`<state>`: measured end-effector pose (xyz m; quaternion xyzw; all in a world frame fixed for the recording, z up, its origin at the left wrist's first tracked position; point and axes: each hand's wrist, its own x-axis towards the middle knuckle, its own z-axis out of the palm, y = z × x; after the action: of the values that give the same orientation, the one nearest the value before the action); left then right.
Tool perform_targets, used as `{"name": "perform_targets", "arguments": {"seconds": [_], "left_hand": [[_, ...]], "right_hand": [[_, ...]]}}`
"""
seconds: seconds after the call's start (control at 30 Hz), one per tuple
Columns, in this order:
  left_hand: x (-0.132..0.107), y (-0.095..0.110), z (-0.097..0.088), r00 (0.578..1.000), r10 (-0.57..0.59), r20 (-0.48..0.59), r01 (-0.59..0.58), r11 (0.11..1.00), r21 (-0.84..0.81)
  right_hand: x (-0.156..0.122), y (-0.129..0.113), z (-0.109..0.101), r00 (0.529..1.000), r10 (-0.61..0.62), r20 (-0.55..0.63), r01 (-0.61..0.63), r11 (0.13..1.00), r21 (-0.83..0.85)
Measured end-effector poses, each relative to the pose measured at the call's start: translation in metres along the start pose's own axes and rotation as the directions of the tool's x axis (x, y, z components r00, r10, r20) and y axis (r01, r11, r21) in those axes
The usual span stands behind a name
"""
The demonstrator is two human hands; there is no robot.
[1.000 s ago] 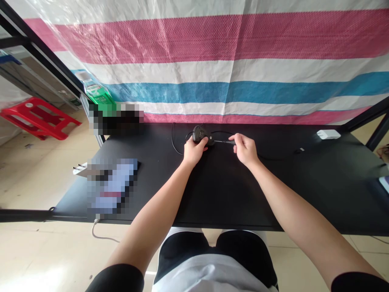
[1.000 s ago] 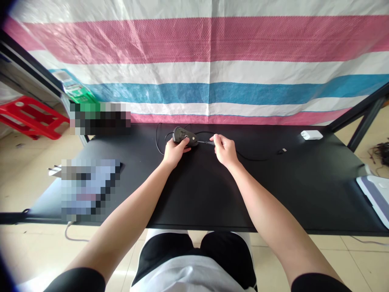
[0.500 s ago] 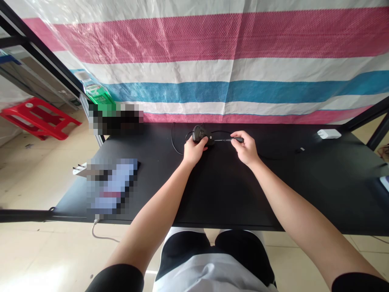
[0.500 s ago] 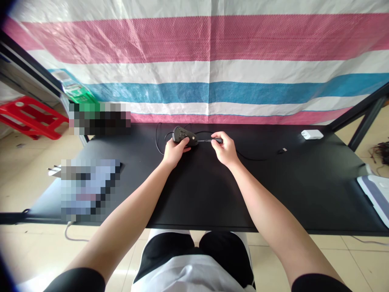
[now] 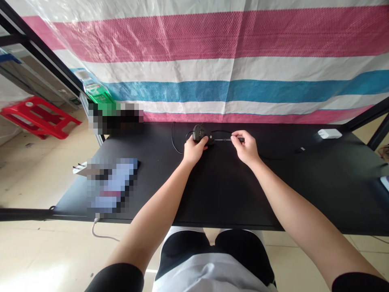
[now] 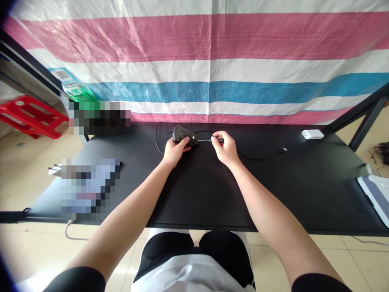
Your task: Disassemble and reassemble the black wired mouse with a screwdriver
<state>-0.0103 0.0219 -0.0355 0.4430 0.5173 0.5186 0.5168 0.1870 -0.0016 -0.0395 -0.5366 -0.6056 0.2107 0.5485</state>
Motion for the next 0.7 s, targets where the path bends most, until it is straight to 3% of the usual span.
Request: {"name": "perform_targets", "arguments": {"seconds": [0.43,0.7], "left_hand": [[-0.0009,0.0005,0.0006,1.000,0.014,-0.007,-0.013,1.000,0.015],[-0.0015,0.0006,0.0002,1.000,0.020,-0.002,-0.020,1.000,0.017]], "right_hand": [[-0.0021,-0.0023,-0.0014,0.995,0.061,0.077,-0.061,0.998,-0.004],[-0.0004,-0.0006,0.0003,1.000,-0.012,-0.002,0.012,1.000,-0.028]]}}
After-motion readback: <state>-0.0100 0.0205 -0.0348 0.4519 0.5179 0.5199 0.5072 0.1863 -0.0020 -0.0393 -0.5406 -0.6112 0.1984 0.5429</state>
